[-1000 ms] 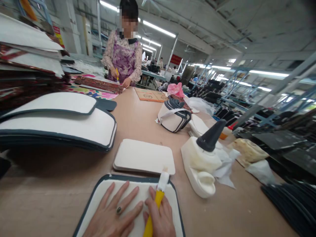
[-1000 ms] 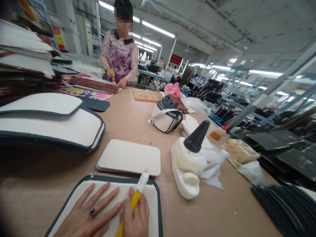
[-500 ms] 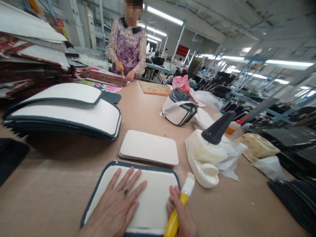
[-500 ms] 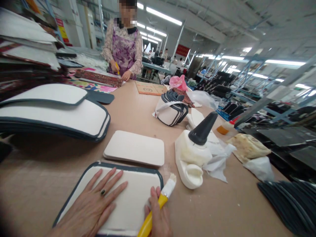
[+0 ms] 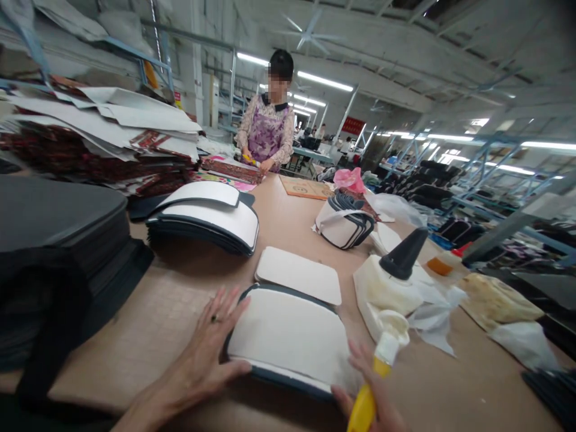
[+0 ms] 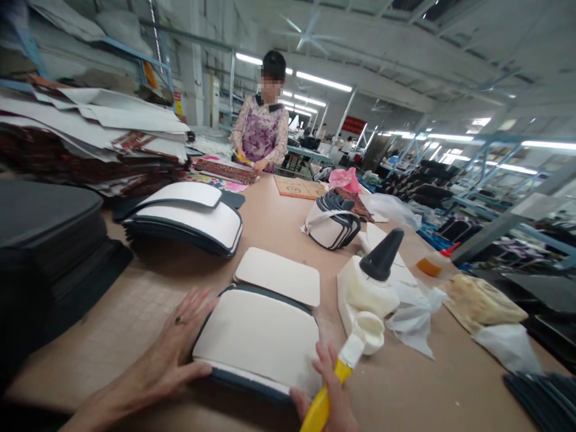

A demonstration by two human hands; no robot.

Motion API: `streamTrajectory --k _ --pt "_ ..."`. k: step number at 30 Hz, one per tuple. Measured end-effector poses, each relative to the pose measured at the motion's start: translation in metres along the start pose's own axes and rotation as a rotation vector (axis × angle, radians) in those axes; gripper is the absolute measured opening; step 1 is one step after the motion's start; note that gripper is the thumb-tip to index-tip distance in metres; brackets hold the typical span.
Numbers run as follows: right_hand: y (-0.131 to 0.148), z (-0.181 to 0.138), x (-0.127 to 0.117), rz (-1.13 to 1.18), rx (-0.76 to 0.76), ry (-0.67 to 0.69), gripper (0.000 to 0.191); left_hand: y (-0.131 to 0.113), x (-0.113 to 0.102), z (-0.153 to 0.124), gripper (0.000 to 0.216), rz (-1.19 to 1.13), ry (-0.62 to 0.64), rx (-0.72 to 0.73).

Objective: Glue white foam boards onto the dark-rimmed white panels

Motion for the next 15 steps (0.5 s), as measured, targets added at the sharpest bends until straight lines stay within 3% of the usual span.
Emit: streamTrajectory --k 4,6,10,15 --pt "0.039 0.001 0.009 0.005 -0.237 0.050 0.024 -0.061 -0.003 0.003 0.068 0.004 0.153 0.326" --pt "0.049 -0.002 0.018 -0.004 -0.294 0.103 0.026 -0.073 0.006 0.002 0.062 -0.005 0.249 0.383" --pt "0.035 -0.011 0.013 -0.062 -0.301 0.143 0.025 -0.055 0.017 -0.005 0.054 0.036 0.254 0.296" --pt "0.015 -0.006 -0.018 -0.092 -0.201 0.055 0.027 -0.028 0.006 -0.006 0.056 -0.007 0.140 0.208"
Point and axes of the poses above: each hand's wrist, its own z-axis towards the middle knuckle, its own x-axis out of the palm, y = z × x, the point moved 5 cm from there along z, towards the middle knuckle, and after that the axes turned 4 degrees about -x, right-handed, at the moved point
